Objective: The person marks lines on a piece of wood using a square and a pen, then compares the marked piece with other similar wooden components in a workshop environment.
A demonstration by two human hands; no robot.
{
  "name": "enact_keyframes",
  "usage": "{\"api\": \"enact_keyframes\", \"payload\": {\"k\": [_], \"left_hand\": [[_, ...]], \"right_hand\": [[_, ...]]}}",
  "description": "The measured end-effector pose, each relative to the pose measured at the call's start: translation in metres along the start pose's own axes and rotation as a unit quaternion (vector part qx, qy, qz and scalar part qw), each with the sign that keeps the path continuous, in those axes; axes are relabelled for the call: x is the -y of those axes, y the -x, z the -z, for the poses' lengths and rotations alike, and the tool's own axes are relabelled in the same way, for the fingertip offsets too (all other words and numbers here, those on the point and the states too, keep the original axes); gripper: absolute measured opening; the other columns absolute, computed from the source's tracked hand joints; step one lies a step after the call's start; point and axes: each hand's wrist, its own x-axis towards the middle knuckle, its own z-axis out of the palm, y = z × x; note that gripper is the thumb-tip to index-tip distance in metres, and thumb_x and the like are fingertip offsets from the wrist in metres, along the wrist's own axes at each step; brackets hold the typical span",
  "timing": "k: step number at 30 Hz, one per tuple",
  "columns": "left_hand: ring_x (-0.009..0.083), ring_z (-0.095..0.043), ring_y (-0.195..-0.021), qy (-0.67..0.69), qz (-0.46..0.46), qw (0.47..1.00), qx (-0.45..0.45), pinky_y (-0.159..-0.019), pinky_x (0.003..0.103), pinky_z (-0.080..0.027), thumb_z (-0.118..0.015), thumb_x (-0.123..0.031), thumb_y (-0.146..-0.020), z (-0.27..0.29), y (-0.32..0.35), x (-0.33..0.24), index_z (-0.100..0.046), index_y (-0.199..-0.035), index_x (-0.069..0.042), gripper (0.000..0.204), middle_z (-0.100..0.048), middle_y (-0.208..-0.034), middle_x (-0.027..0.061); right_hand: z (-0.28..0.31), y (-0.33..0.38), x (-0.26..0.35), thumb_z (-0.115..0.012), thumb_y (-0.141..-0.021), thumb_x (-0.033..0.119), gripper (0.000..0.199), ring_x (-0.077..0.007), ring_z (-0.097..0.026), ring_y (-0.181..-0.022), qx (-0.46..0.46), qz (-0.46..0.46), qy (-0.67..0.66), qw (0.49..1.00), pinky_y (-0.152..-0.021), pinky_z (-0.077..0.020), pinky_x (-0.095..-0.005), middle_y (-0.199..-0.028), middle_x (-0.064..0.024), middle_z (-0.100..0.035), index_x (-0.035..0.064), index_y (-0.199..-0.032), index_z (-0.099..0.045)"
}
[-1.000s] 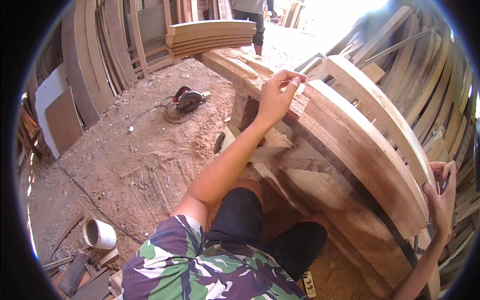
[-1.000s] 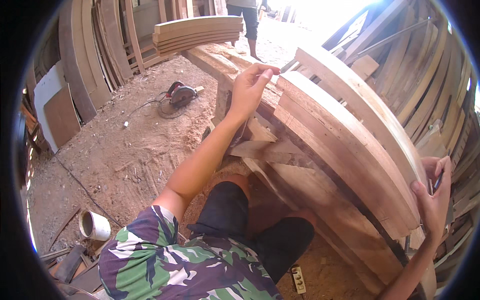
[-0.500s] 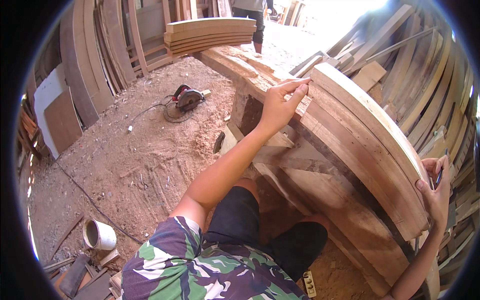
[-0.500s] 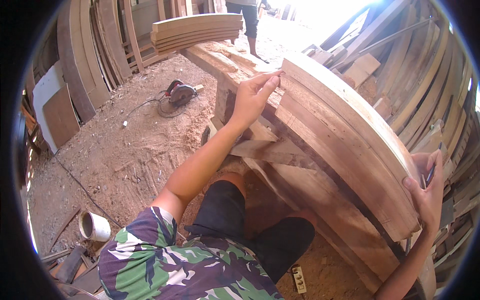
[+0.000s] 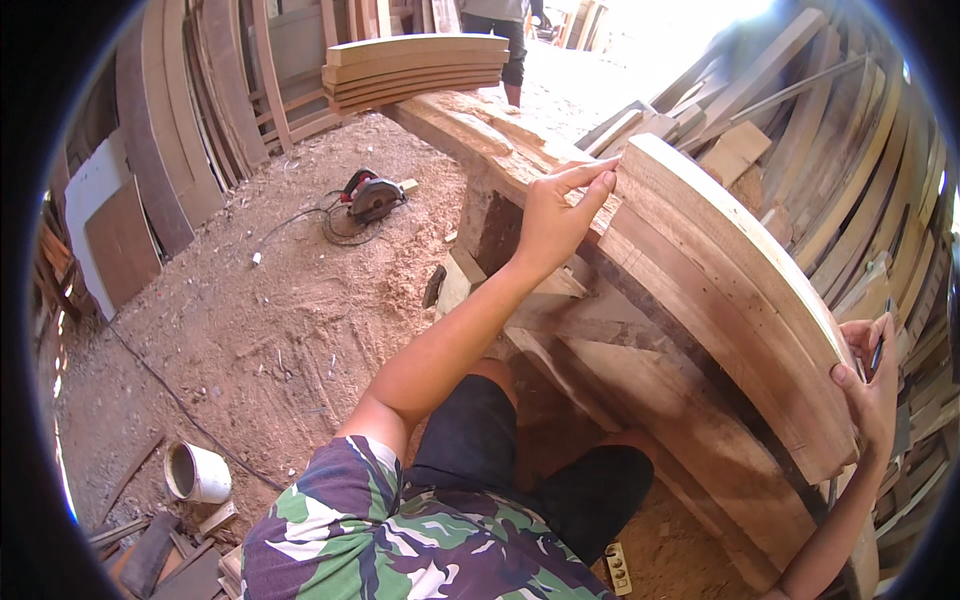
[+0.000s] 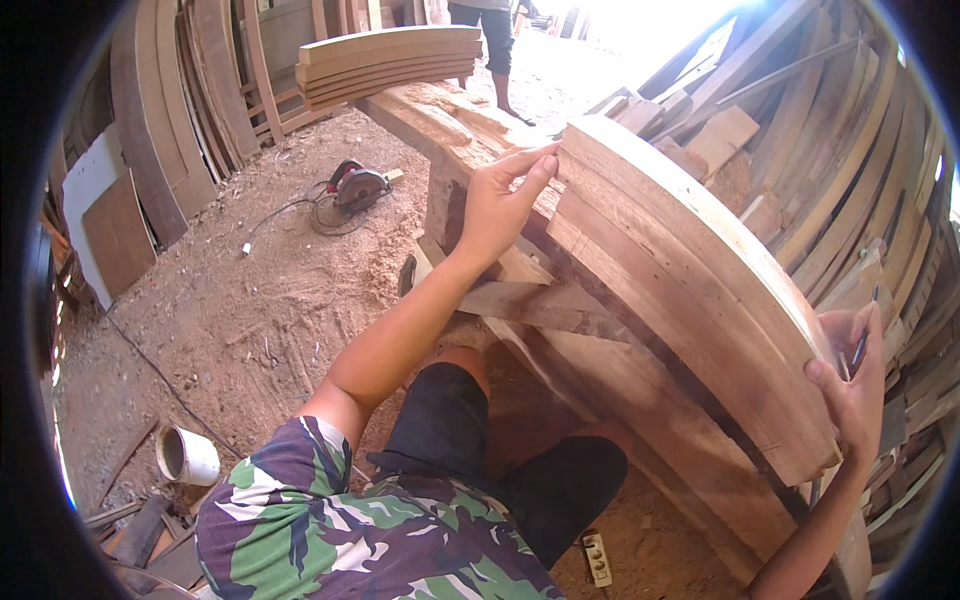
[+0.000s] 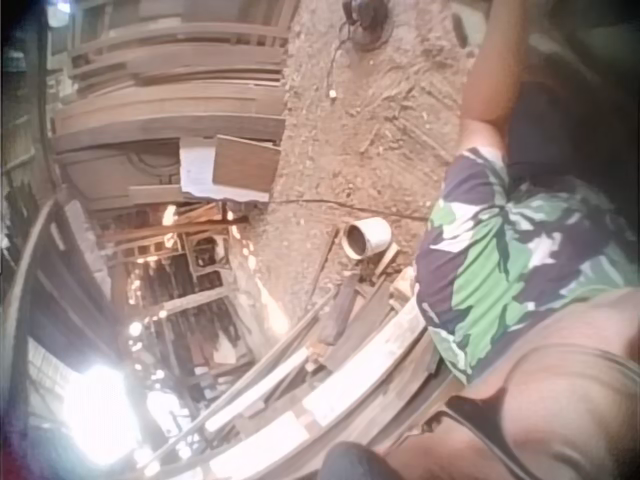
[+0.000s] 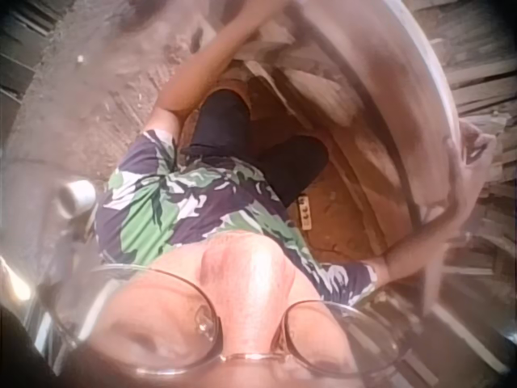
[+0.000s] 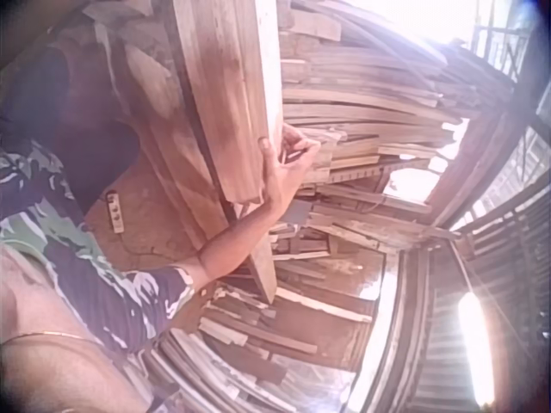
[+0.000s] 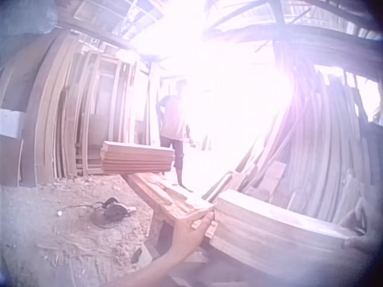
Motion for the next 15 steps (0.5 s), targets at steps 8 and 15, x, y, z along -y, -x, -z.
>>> {"api": "enact_keyframes", "payload": {"k": [8,15], "left_hand": [[0.0156,-0.074,-0.096,-0.023,-0.005,1.000,-0.001,-0.086,0.031,-0.054,-0.074,-0.021,-0.102,0.002,-0.002,0.005,-0.081,-0.125,-0.006,0.029,-0.081,-0.099,0.0132],[0.0168,-0.074,-0.099,-0.001,0.031,0.999,0.021,-0.090,0.033,-0.057,-0.073,-0.022,-0.103,0.000,-0.003,0.001,-0.081,-0.120,-0.002,0.027,-0.081,-0.107,0.0123]], "right_hand": [[0.004,0.000,-0.007,-0.091,-0.076,0.053,0.082,-0.0206,-0.059,-0.111,0.008,-0.002,0.015,1.000,-0.103,-0.0445,-0.0345,-0.115,-0.0094,-0.059,0.0020,-0.124,-0.049],[0.010,0.003,-0.011,-0.090,-0.078,0.050,0.082,-0.0219,-0.059,-0.115,0.016,-0.009,0.013,1.000,-0.105,-0.0441,-0.0349,-0.118,-0.0108,-0.060,0.0003,-0.129,-0.048]]}}
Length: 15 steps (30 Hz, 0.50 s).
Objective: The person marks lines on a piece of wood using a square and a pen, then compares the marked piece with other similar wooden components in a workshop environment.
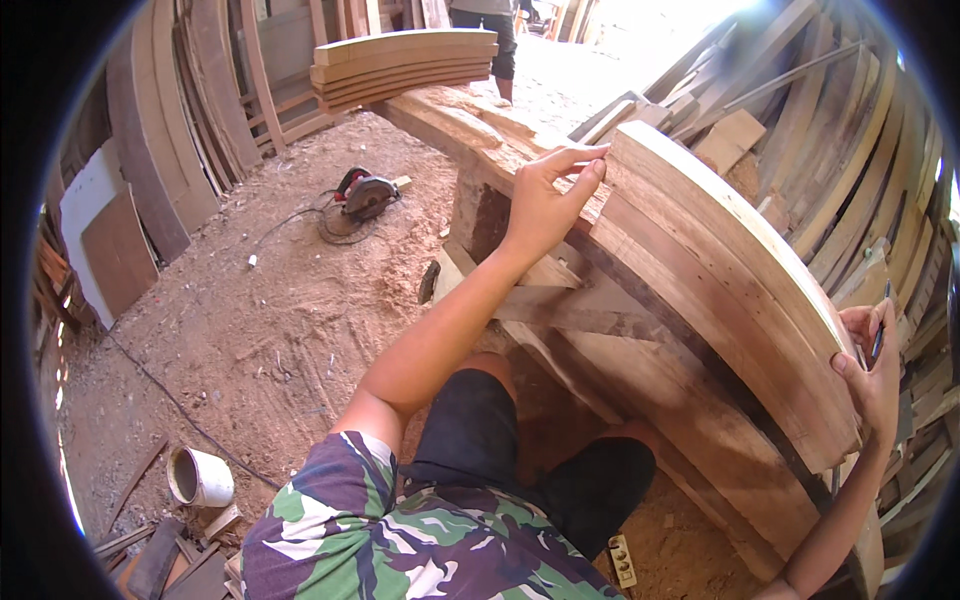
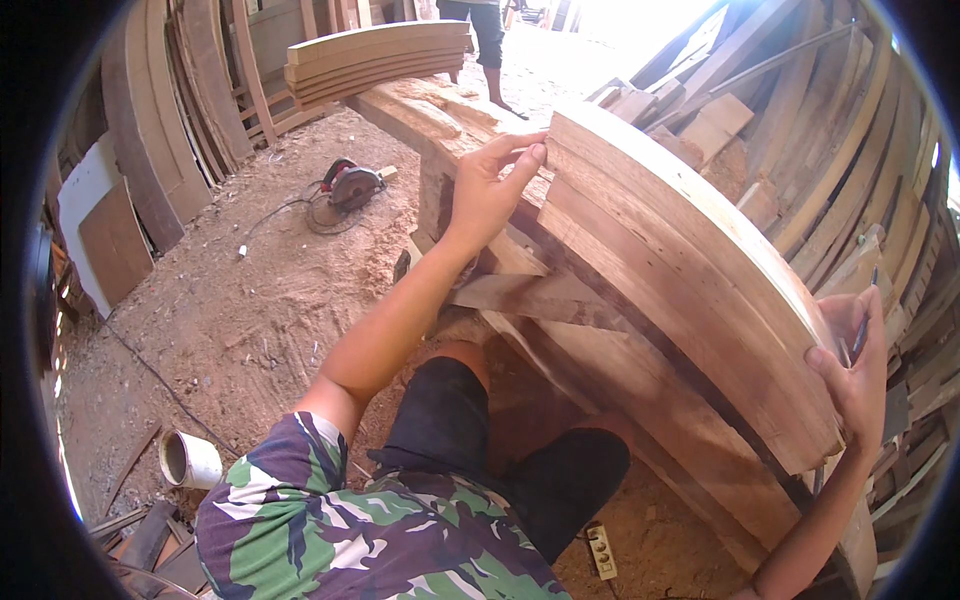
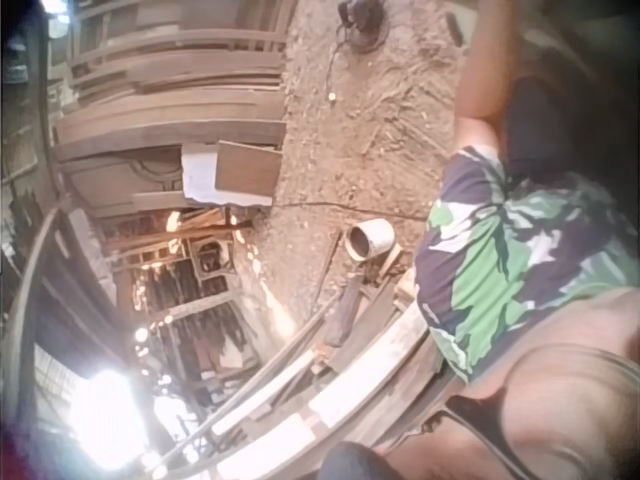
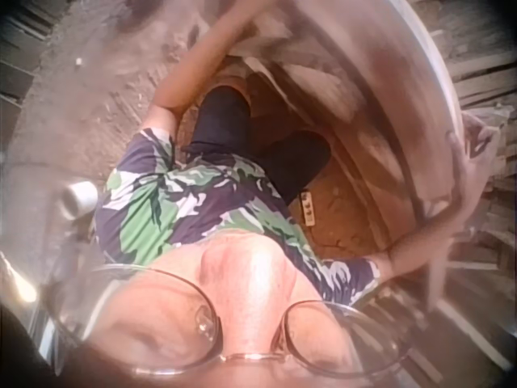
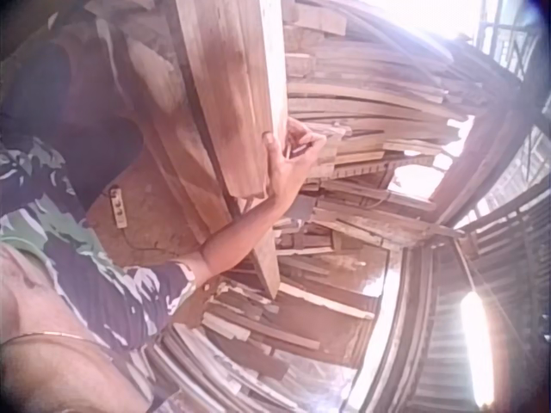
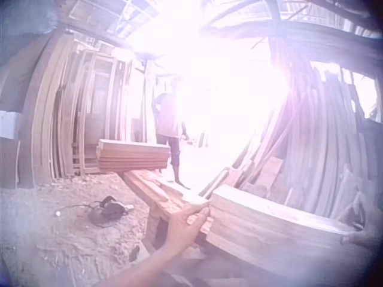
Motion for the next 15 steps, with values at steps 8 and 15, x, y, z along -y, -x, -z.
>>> {"api": "enact_keyframes", "payload": {"k": [8,15], "left_hand": [[0.0185,-0.062,-0.120,0.273,0.113,0.927,0.232,-0.108,0.035,-0.049,-0.082,-0.031,-0.096,0.013,-0.053,0.010,-0.049,-0.157,-0.009,0.073,-0.064,-0.131,0.0118],[0.0142,-0.063,-0.108,0.258,0.098,0.913,0.299,-0.102,0.032,-0.053,-0.088,-0.024,-0.090,0.016,-0.057,0.016,-0.042,-0.165,-0.011,0.089,-0.058,-0.113,0.0041]], "right_hand": [[0.050,0.035,-0.011,-0.086,-0.086,0.049,0.064,-0.0310,-0.054,-0.138,-0.088,0.047,0.103,0.990,-0.125,-0.0303,-0.0435,-0.137,-0.0194,-0.062,0.0089,-0.113,-0.044],[0.034,0.128,-0.132,-0.073,-0.103,0.038,0.040,-0.0281,-0.048,-0.149,-0.305,0.099,-0.165,0.933,-0.129,-0.0285,-0.0484,-0.149,-0.0223,-0.059,0.0125,-0.114,-0.044]]}}
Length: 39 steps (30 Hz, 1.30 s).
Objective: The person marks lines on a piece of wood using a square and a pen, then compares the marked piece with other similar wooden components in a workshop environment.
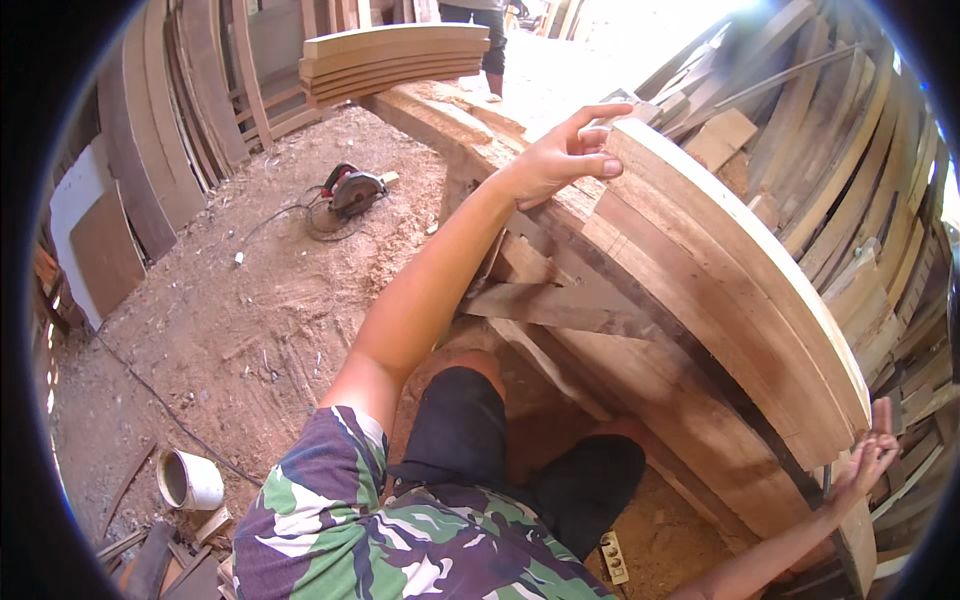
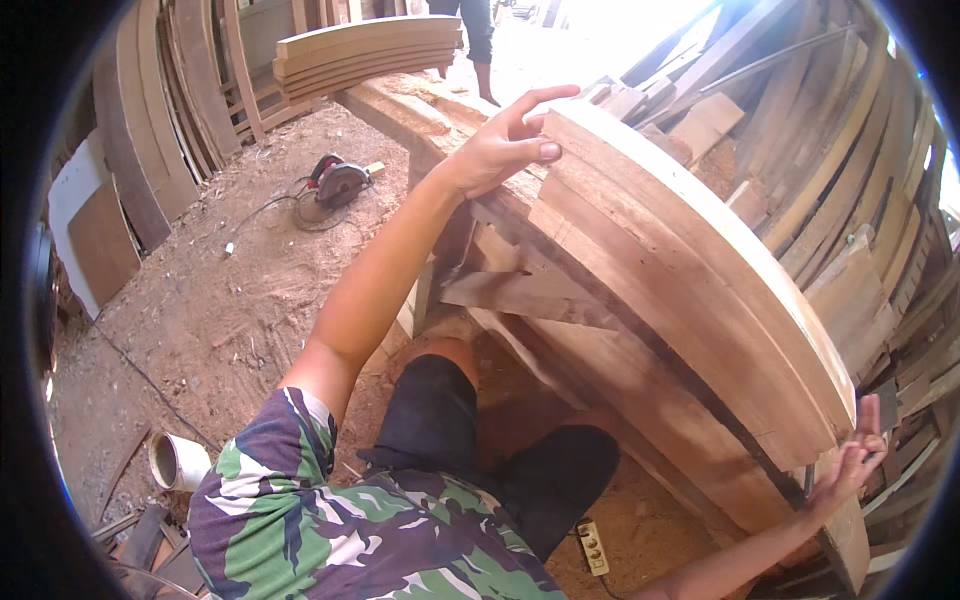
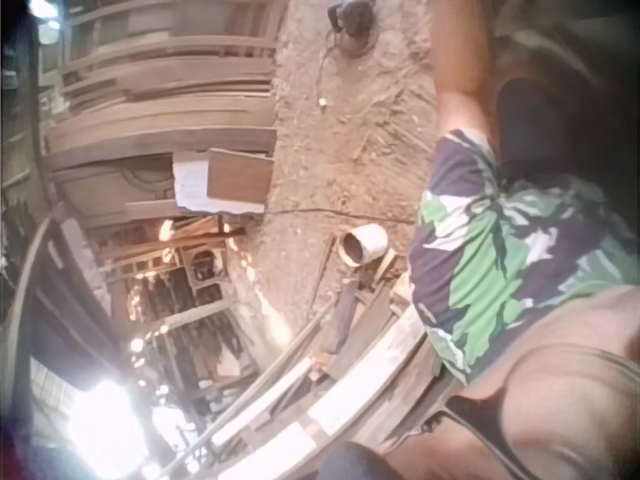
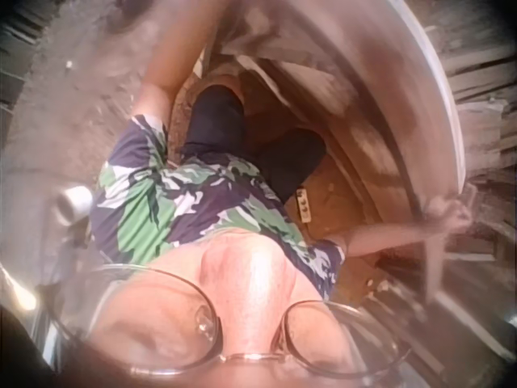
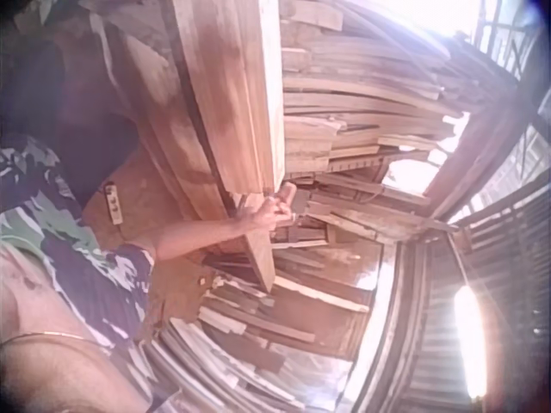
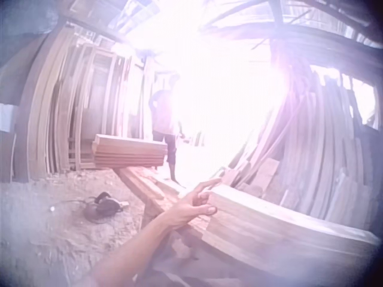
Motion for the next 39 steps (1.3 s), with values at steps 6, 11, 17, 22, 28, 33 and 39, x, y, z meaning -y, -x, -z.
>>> {"api": "enact_keyframes", "payload": {"k": [6,11,17,22,28,33,39], "left_hand": [[0.0133,-0.054,-0.097,-0.041,0.019,0.999,-0.022,-0.093,0.032,-0.047,-0.083,-0.032,-0.089,-0.028,-0.009,0.003,-0.042,-0.166,-0.013,0.090,-0.057,-0.107,0.0034],[0.0199,-0.054,-0.139,0.016,-0.026,0.998,-0.054,-0.120,0.039,-0.042,-0.086,-0.036,-0.088,0.017,0.002,0.016,-0.035,-0.170,-0.009,0.100,-0.055,-0.156,0.0104],[0.0245,-0.048,-0.149,-0.025,-0.005,0.999,-0.046,-0.125,0.045,-0.035,-0.089,-0.050,-0.087,-0.001,-0.004,0.010,-0.035,-0.169,-0.011,0.106,-0.050,-0.162,0.0083],[0.0248,-0.043,-0.152,-0.019,0.007,0.999,-0.048,-0.125,0.047,-0.035,-0.088,-0.051,-0.086,-0.006,-0.004,0.013,-0.036,-0.169,-0.012,0.105,-0.050,-0.162,0.0076],[0.0244,-0.039,-0.155,-0.026,0.022,0.998,-0.051,-0.127,0.048,-0.032,-0.078,-0.050,-0.095,0.003,0.001,0.017,-0.037,-0.169,-0.011,0.094,-0.045,-0.166,0.0079],[0.0248,-0.038,-0.156,-0.023,0.031,0.998,-0.042,-0.128,0.049,-0.030,-0.076,-0.051,-0.096,0.007,0.001,0.020,-0.038,-0.168,-0.011,0.091,-0.043,-0.169,0.0089],[0.0249,-0.037,-0.156,-0.042,0.017,0.998,-0.038,-0.129,0.047,-0.029,-0.073,-0.049,-0.096,0.003,0.000,0.018,-0.039,-0.167,-0.009,0.088,-0.043,-0.169,0.0102]], "right_hand": [[0.014,0.055,-0.033,-0.076,-0.098,0.028,0.058,-0.0218,-0.060,-0.126,-0.124,-0.162,-0.024,0.979,-0.110,-0.0506,-0.0401,-0.138,-0.0114,-0.061,0.0059,-0.146,-0.053],[-0.032,0.046,-0.044,-0.083,-0.093,0.029,0.058,-0.0163,-0.054,-0.119,-0.145,-0.129,-0.109,0.975,-0.107,-0.0456,-0.0329,-0.125,-0.0020,-0.056,0.0053,-0.139,-0.057],[-0.050,0.033,0.009,-0.088,-0.092,0.028,0.051,-0.0143,-0.055,-0.115,-0.067,-0.184,-0.102,0.975,-0.101,-0.0484,-0.0308,-0.120,-0.0024,-0.056,0.0157,-0.115,-0.045],[-0.041,0.035,0.007,-0.091,-0.089,0.021,0.056,-0.0159,-0.057,-0.121,-0.048,-0.172,-0.183,0.967,-0.105,-0.0507,-0.0346,-0.123,-0.0052,-0.059,0.0168,-0.117,-0.042],[-0.039,0.033,-0.004,-0.092,-0.087,0.018,0.059,-0.0152,-0.061,-0.117,-0.057,-0.169,-0.208,0.962,-0.101,-0.0550,-0.0343,-0.124,-0.0048,-0.062,0.0180,-0.117,-0.042],[-0.042,0.034,-0.006,-0.092,-0.088,0.015,0.058,-0.0145,-0.062,-0.115,-0.074,-0.151,-0.204,0.964,-0.098,-0.0568,-0.0348,-0.123,-0.0044,-0.062,0.0179,-0.116,-0.041],[-0.045,0.033,0.000,-0.089,-0.090,0.012,0.054,-0.0149,-0.063,-0.113,-0.063,-0.169,-0.222,0.958,-0.097,-0.0558,-0.0336,-0.124,-0.0057,-0.063,0.0172,-0.115,-0.041]]}}
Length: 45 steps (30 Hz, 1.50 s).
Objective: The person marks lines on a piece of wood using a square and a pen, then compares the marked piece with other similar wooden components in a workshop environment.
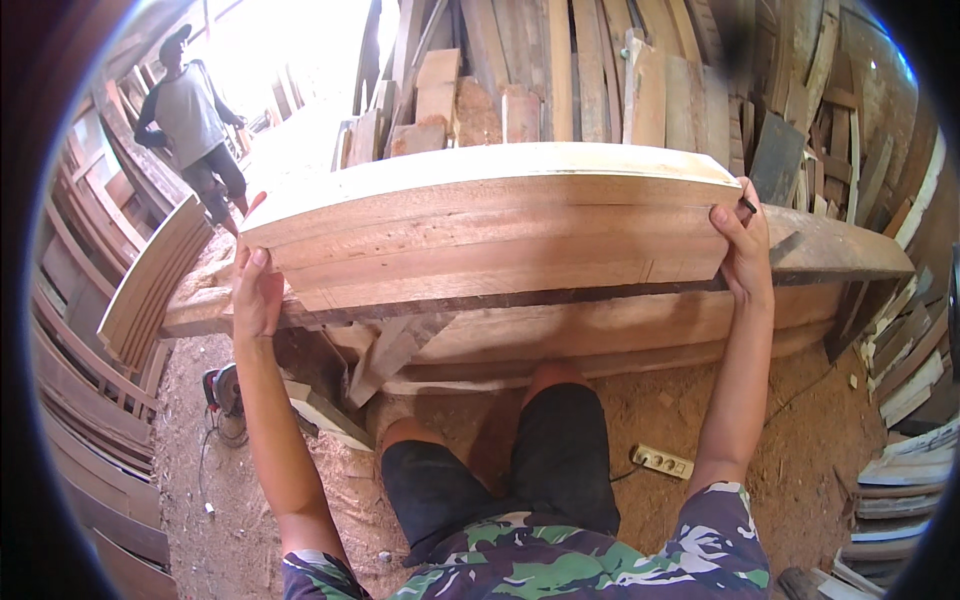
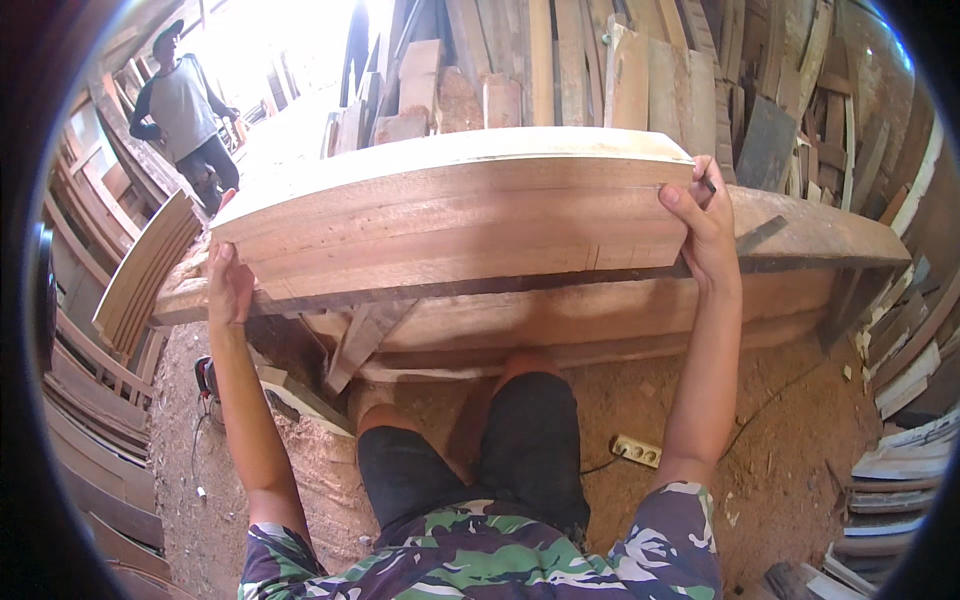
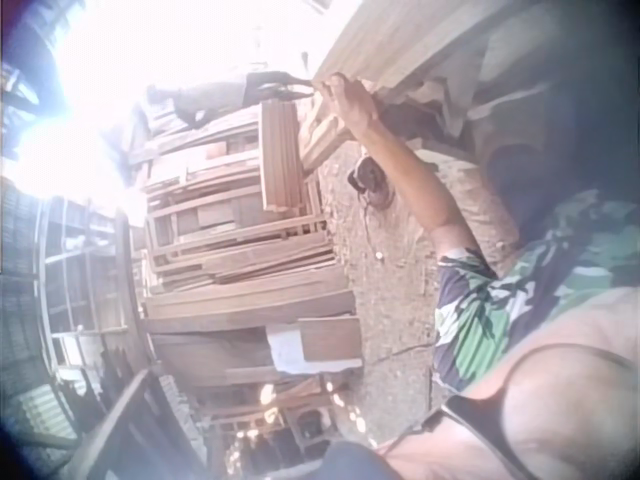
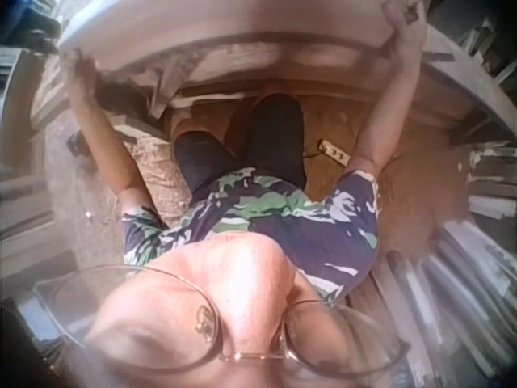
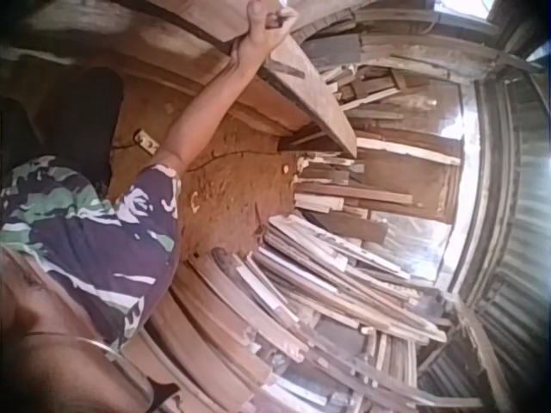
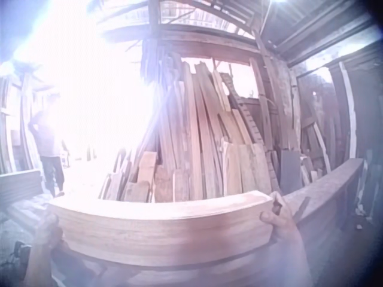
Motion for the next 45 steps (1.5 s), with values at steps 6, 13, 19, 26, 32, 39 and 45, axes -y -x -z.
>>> {"api": "enact_keyframes", "payload": {"k": [6,13,19,26,32,39,45], "left_hand": [[0.0224,-0.033,-0.158,-0.004,-0.012,1.000,0.007,-0.130,0.045,-0.025,-0.069,-0.048,-0.100,-0.007,-0.001,-0.005,-0.040,-0.166,-0.005,0.085,-0.039,-0.172,0.0099],[0.0185,-0.055,-0.129,-0.233,0.001,0.966,-0.114,-0.122,0.037,-0.031,-0.069,-0.039,-0.105,0.004,-0.004,-0.029,-0.073,-0.133,0.003,0.051,-0.062,-0.134,0.0078],[0.0203,-0.058,-0.129,-0.215,-0.080,0.962,-0.147,-0.120,0.041,-0.037,-0.072,-0.021,-0.100,-0.024,-0.010,-0.066,-0.064,-0.150,0.000,0.055,-0.070,-0.139,0.0119],[0.0252,-0.062,-0.134,-0.155,-0.089,0.973,-0.148,-0.120,0.044,-0.042,-0.073,-0.014,-0.099,-0.034,-0.002,-0.065,-0.058,-0.154,0.003,0.059,-0.068,-0.144,0.0161],[0.0251,-0.061,-0.134,-0.145,-0.101,0.973,-0.148,-0.120,0.042,-0.042,-0.073,-0.016,-0.099,-0.040,0.000,-0.065,-0.057,-0.155,0.003,0.061,-0.066,-0.147,0.0159],[0.0187,-0.061,-0.117,-0.164,-0.062,0.976,-0.131,-0.109,0.036,-0.047,-0.074,-0.021,-0.099,-0.036,-0.009,-0.066,-0.058,-0.154,0.002,0.062,-0.068,-0.134,0.0132],[0.0212,-0.069,-0.107,-0.288,-0.006,0.948,-0.138,-0.096,0.035,-0.053,-0.075,-0.026,-0.098,-0.040,-0.023,-0.072,-0.062,-0.149,0.006,0.061,-0.074,-0.125,0.0185]], "right_hand": [[0.011,-0.003,0.012,-0.082,-0.098,0.020,0.044,-0.0158,-0.062,-0.114,-0.032,0.046,0.156,0.986,-0.102,-0.0521,-0.0330,-0.135,-0.0130,-0.064,0.0155,-0.112,-0.040],[-0.014,-0.006,0.047,-0.069,-0.108,0.018,0.031,-0.0146,-0.060,-0.116,-0.073,0.088,0.316,0.942,-0.108,-0.0449,-0.0332,-0.124,-0.0186,-0.074,0.0136,-0.100,-0.040],[-0.035,-0.003,0.065,-0.071,-0.102,-0.001,0.038,-0.0234,-0.066,-0.128,-0.085,0.160,0.239,0.954,-0.116,-0.0465,-0.0394,-0.135,-0.0285,-0.071,0.0131,-0.100,-0.036],[-0.034,-0.002,0.051,-0.070,-0.101,-0.003,0.039,-0.0322,-0.068,-0.130,-0.106,0.184,0.247,0.945,-0.117,-0.0461,-0.0450,-0.141,-0.0291,-0.067,0.0140,-0.100,-0.035],[-0.040,0.001,0.043,-0.067,-0.103,-0.003,0.035,-0.0331,-0.060,-0.139,-0.116,0.206,0.236,0.943,-0.122,-0.0410,-0.0478,-0.147,-0.0293,-0.064,0.0144,-0.101,-0.037],[-0.046,-0.002,0.049,-0.063,-0.104,-0.004,0.035,-0.0382,-0.049,-0.151,-0.085,0.210,0.215,0.950,-0.125,-0.0354,-0.0507,-0.159,-0.0353,-0.050,0.0146,-0.106,-0.034],[-0.046,-0.002,0.050,-0.065,-0.103,-0.005,0.037,-0.0373,-0.045,-0.154,-0.048,0.202,0.272,0.940,-0.126,-0.0339,-0.0509,-0.160,-0.0340,-0.050,0.0153,-0.107,-0.035]]}}
